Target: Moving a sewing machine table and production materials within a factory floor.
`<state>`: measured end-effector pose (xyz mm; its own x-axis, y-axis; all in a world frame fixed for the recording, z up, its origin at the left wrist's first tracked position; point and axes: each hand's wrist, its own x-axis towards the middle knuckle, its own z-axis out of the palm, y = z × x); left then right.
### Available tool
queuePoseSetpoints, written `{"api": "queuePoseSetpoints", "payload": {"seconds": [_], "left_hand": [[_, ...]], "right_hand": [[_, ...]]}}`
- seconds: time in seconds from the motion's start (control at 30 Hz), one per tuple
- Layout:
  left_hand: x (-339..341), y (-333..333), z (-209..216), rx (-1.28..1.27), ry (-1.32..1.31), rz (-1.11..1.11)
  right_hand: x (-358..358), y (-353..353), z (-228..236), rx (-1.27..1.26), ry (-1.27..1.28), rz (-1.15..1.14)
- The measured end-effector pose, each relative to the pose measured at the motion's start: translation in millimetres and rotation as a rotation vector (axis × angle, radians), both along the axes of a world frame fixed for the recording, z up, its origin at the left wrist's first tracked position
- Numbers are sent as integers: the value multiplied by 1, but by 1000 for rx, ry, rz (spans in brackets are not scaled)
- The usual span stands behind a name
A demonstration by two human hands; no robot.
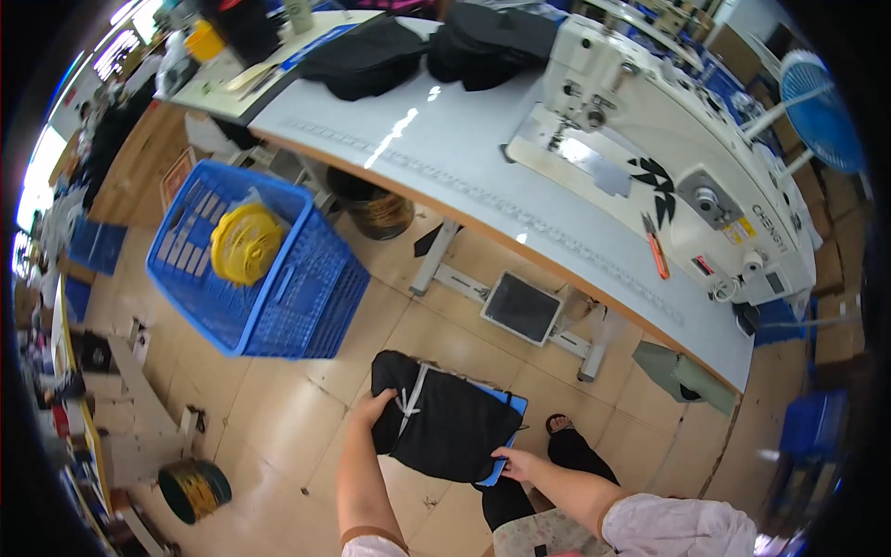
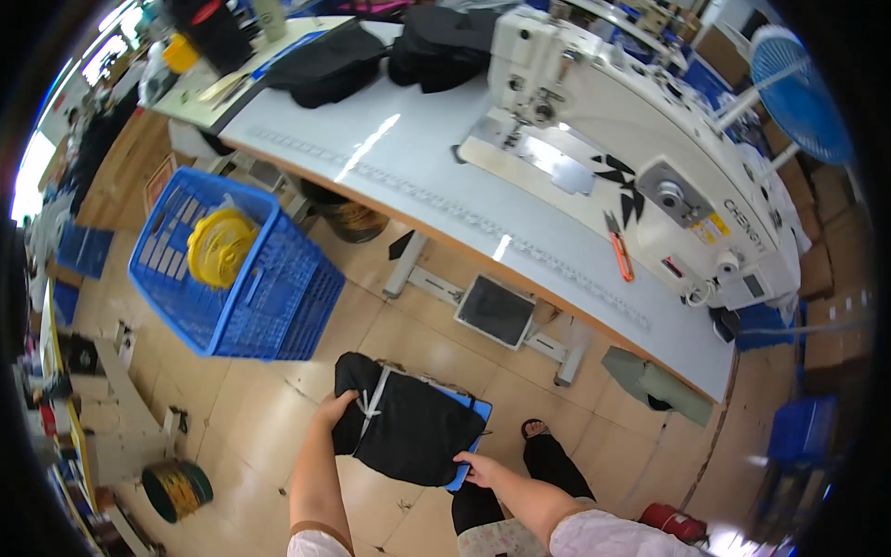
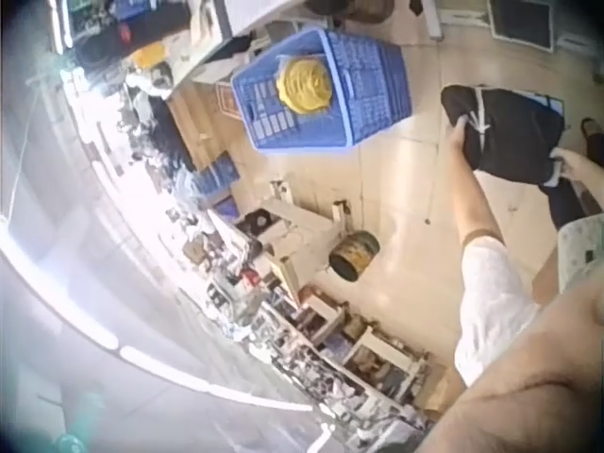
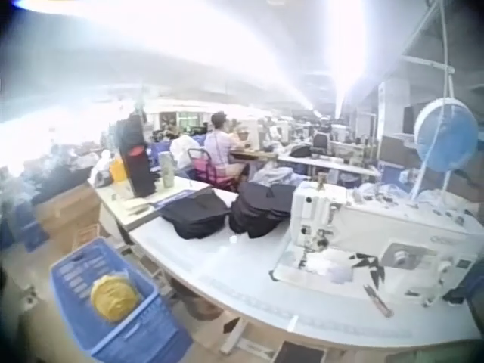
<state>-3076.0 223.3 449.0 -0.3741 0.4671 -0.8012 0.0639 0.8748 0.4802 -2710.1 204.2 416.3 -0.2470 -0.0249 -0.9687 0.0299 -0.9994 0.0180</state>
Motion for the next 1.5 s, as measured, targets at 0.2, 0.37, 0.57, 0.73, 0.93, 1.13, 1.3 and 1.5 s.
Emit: {"api": "queuePoseSetpoints", "payload": {"seconds": [0.2,0.37,0.57,0.73,0.93,1.13,1.3,1.5], "left_hand": [[-11,5,7,-74,350,-300],[50,6,58,244,639,-391],[172,-42,111,394,271,-279],[307,-37,195,598,66,-91],[443,107,463,1306,69,-54],[527,174,597,1417,105,-276],[588,229,657,1521,216,-524],[662,328,741,1805,271,-585]], "right_hand": [[-4,-3,21,69,-42,307],[58,38,89,348,127,702],[266,116,239,877,-228,409],[363,195,465,1678,-653,160],[315,248,581,2589,-323,592],[341,271,564,2423,-17,749],[418,314,614,2664,-433,98],[496,403,662,2655,-741,-317]]}}
